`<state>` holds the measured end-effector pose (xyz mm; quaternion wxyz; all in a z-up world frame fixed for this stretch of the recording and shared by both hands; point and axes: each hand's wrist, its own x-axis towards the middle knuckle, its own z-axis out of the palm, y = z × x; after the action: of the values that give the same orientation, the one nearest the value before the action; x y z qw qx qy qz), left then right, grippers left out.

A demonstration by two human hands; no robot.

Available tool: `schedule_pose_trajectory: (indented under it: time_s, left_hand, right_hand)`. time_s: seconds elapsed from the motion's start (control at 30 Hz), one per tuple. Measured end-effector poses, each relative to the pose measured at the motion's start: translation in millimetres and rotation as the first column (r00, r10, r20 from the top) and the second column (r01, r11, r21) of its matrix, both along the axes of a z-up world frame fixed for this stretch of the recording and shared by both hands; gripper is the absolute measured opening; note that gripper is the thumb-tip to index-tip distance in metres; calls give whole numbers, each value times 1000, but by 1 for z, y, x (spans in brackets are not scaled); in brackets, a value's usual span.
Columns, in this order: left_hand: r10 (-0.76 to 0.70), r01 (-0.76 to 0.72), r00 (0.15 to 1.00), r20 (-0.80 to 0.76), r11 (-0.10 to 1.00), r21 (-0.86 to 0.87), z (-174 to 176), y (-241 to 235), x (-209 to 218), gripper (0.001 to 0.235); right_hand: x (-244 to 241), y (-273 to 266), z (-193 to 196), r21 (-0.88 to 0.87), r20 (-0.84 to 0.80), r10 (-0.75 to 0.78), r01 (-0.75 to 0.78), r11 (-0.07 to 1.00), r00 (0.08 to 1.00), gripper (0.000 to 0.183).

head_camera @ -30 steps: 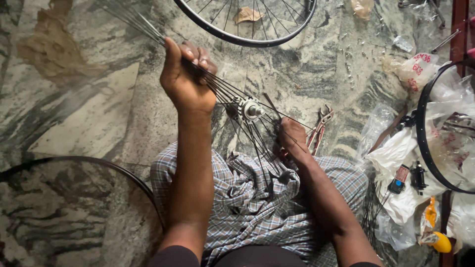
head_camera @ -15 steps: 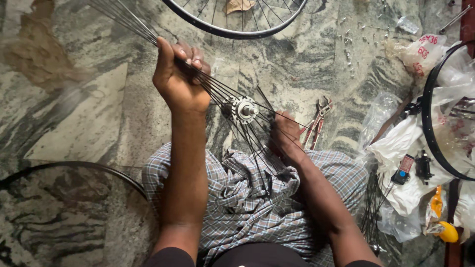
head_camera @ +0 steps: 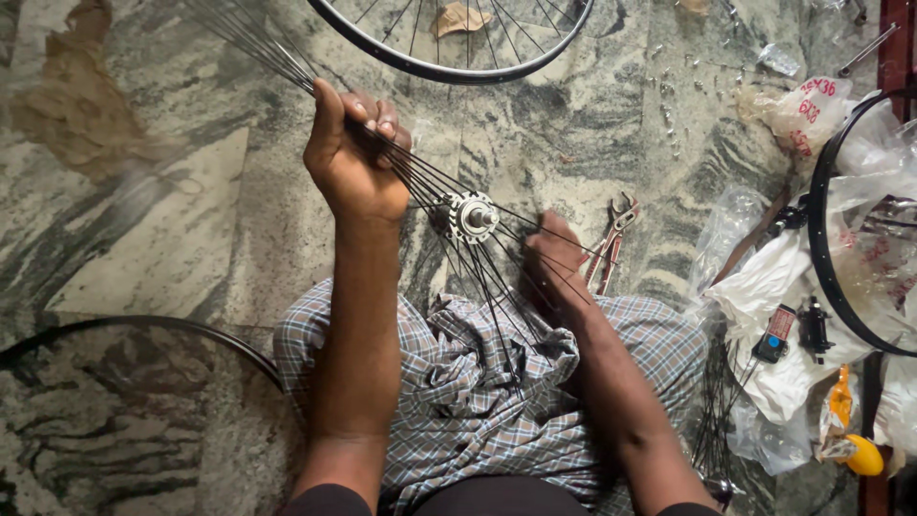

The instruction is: The person sits on the floor and inserts bicycle spokes into the hub flanges one by one. They hold bundles of spokes, separate them, and thread each spoke through the hub holes, gradually building the spoke pattern on the hub.

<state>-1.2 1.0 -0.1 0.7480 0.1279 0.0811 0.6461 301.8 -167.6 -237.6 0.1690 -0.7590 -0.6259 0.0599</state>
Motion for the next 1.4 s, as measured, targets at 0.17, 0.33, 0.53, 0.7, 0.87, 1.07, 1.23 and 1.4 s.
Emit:
schedule_pose_trajectory:
  time_s: [0.17, 0.33, 0.53, 0.7, 0.87, 1.07, 1.23, 1.4]
  left_hand:
    - [-19, 20, 1000, 12, 999, -45, -3, 4, -10, 42]
    - [-18, 18, 1000, -13, 999, -51, -4, 9, -8, 42]
    - [-64, 65, 998, 29, 997, -44, -7, 10, 1, 43]
    - [-92, 94, 994, 58, 995, -34, -8, 3, 2, 43]
    - [-63, 68, 991, 122, 997, -33, -11, 4, 4, 43]
    - [-28, 26, 991, 134, 999, 23, -3, -1, -2, 42]
    - [-32, 29, 992, 124, 999, 26, -1, -5, -1, 42]
    - [1, -5, 997, 78, 999, 48, 8, -12, 8, 41]
  right_hand:
    - [54, 20, -3, 140, -234, -399, 437, 889, 887, 16]
    - [67, 14, 59, 198, -969, 31, 693, 693, 246, 8]
    - [32, 2, 102, 427, -521, -72, 333, 841, 850, 15]
    - [20, -3, 138, 242, -663, -209, 470, 849, 719, 12]
    - [34, -30, 213, 480, -809, 207, 416, 772, 551, 8]
    - [60, -34, 290, 476, -838, 285, 367, 799, 466, 11]
    - [9, -80, 307, 633, -689, 333, 311, 708, 643, 26]
    - [-87, -76, 307, 805, -581, 609, 270, 529, 540, 30]
